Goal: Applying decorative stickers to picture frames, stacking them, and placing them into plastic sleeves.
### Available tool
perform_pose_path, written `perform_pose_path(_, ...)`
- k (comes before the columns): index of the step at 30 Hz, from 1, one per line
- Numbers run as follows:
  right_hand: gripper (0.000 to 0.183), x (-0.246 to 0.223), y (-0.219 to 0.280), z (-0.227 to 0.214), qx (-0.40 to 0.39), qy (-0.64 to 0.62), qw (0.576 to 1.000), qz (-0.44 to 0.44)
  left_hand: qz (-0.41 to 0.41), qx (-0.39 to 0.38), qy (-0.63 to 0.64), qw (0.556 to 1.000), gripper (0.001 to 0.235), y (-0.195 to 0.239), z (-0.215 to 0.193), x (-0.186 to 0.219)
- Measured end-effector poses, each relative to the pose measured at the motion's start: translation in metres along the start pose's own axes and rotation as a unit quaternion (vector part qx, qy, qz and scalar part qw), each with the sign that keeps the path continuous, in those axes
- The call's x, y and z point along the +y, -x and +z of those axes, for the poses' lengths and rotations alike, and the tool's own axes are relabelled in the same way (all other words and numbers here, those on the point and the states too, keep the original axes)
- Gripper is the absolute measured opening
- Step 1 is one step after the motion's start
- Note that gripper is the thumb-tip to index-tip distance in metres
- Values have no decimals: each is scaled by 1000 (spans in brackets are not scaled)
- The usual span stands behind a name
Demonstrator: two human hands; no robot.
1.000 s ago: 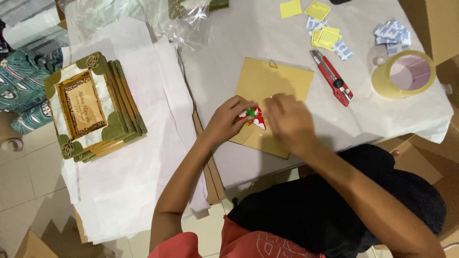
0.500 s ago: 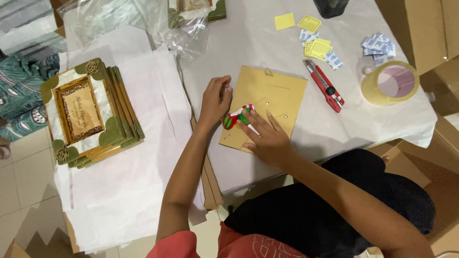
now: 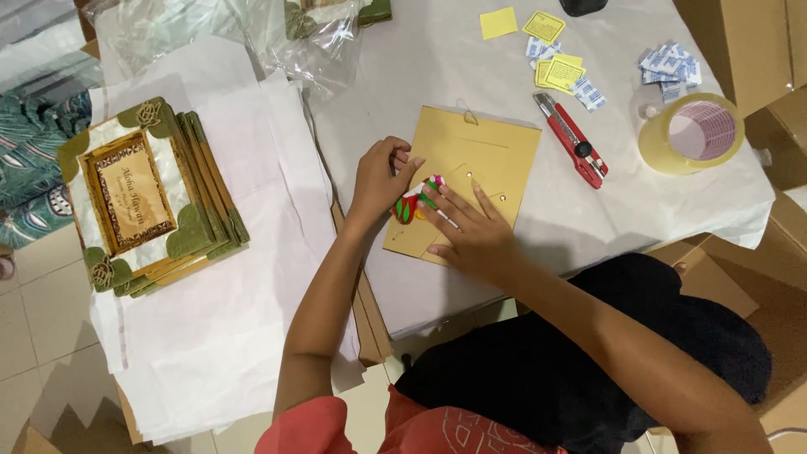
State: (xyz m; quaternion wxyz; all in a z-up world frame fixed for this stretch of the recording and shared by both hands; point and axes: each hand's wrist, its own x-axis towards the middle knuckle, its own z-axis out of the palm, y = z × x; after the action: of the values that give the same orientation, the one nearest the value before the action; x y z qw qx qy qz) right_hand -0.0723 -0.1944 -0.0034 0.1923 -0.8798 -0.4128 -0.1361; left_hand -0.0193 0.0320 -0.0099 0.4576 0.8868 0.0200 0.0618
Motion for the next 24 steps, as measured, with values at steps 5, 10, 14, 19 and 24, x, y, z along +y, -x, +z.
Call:
perform_pose_path(5,70,20,-3,5,2,40,999,13,-11,5,32,999,29,1,-3,4)
perform_pose_path(10,68,30,-5,3,-52,-6,997,51,-30,1,52,998,30,0,-7,4)
perform_pose_path(14,73,16,-5,0,-28,8,999,27,-55,-3,90,994,26,-1,-8,1)
perform_pose_path(19,82,-1,3,16,-76,-15,997,-13,-68,-1,96,993,13,-4,-6,-10)
perform_pose_path(24,72,-6,-5,7,-148,-103,979,-91,-61,1,104,993,15,-5,-8,-10)
